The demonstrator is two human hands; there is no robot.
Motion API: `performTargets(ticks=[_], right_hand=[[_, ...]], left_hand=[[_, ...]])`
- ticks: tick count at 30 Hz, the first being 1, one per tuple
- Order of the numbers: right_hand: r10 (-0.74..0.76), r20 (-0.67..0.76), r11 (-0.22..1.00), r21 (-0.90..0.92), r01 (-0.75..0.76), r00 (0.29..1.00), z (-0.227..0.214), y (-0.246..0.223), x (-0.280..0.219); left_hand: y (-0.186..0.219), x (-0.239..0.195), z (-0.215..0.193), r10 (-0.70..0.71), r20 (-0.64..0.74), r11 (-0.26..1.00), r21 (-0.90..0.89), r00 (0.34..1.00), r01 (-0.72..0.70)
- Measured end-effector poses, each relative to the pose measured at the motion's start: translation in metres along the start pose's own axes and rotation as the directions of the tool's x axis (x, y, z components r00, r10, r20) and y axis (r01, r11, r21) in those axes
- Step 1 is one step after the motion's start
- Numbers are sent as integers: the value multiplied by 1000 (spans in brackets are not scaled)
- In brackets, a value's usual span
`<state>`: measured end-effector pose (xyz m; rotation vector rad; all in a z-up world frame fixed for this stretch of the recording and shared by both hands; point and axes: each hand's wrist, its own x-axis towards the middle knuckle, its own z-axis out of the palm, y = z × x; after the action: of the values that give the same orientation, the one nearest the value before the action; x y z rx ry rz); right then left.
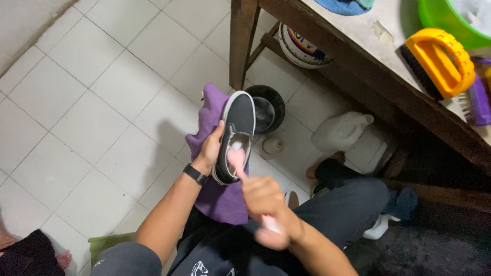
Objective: The person cleans a black and white sneaker using a brush and a cloth. They scrub the shoe's sole and upper parts, wipe it with a cloth, and repeat the process with different brushes.
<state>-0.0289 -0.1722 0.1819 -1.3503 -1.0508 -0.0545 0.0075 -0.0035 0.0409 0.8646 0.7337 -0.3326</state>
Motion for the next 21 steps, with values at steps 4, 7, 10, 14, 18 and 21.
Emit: performTargets(ticks=[4, 7, 10, 14, 18, 21], right_hand=[[84, -186, 961, 277, -30, 979, -49, -31, 23], [-33, -442, 992, 97, 85, 897, -112, -53, 31], [-161, -556, 986, -65, 150, 816, -220, -45, 11], [-328, -413, 944, -128, 303, 849, -345, -11, 48], [-485, -251, 790, -537, 296, 838, -388, 21, 62], [-224, -277, 861, -506, 56, 934, -394, 32, 63]], left_hand=[[-5, 7, -8, -42, 38, 993, -107, 998, 46], [-9, 14, -13, -30, 107, 984, -169, 994, 48], [-11, 16, -13, -27, 147, 970, -235, 989, 62], [0, 2, -4, -27, 153, 986, -161, 988, 52], [3, -4, 3, -90, 171, 975, -188, 981, 122], [-1, -2, -3, -84, 181, 978, -171, 980, 115]])
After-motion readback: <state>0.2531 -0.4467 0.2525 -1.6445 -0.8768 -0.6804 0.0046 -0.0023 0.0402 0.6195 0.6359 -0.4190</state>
